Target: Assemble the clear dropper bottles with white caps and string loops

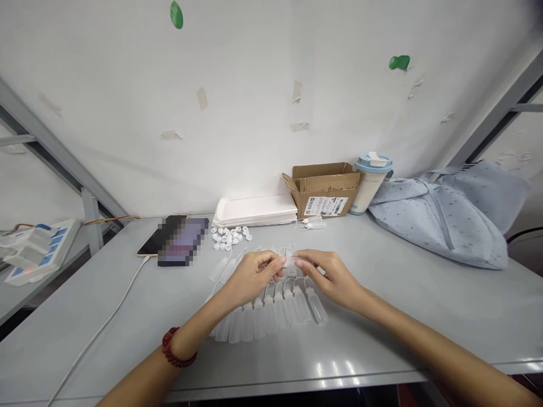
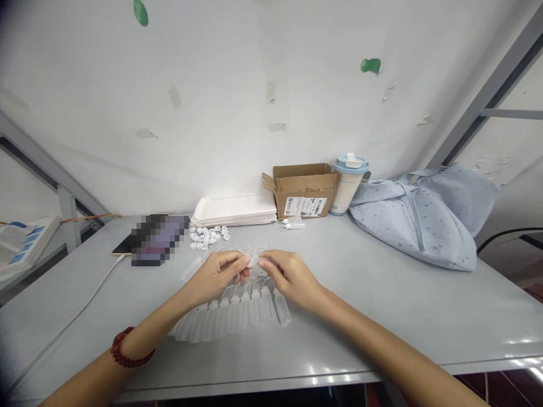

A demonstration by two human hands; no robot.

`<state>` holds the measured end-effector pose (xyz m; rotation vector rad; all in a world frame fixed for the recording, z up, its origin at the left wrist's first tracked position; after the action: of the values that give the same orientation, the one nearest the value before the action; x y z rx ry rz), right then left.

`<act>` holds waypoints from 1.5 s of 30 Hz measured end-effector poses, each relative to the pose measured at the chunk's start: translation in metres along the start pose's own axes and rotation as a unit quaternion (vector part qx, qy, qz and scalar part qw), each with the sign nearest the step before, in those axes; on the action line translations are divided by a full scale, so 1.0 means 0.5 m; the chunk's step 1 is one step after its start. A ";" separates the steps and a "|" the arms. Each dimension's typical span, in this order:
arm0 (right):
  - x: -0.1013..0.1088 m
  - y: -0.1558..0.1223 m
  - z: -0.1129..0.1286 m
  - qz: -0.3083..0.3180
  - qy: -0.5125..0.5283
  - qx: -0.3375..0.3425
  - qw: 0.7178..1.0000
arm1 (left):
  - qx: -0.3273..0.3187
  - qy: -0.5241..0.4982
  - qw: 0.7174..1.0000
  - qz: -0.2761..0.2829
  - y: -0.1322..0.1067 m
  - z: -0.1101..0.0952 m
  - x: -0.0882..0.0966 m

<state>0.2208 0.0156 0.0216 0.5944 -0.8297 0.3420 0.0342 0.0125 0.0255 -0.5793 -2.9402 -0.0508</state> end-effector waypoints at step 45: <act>-0.026 -0.007 -0.004 0.058 0.064 -0.044 0.995 | -0.218 0.199 0.955 0.033 -0.013 0.012 0.010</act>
<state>0.2153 0.0133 0.0094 0.4383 -0.7537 0.4426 0.0266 0.0087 0.0200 -0.6309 -2.5130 -0.7335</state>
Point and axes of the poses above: each hand's wrist, its own y-axis towards the middle knuckle, its own x-axis out of the back of the hand, z = x × y, the point moved 1 cm from there along y, towards the middle knuckle, and after that the axes turned 15 degrees about -y, right-handed, at the moved point
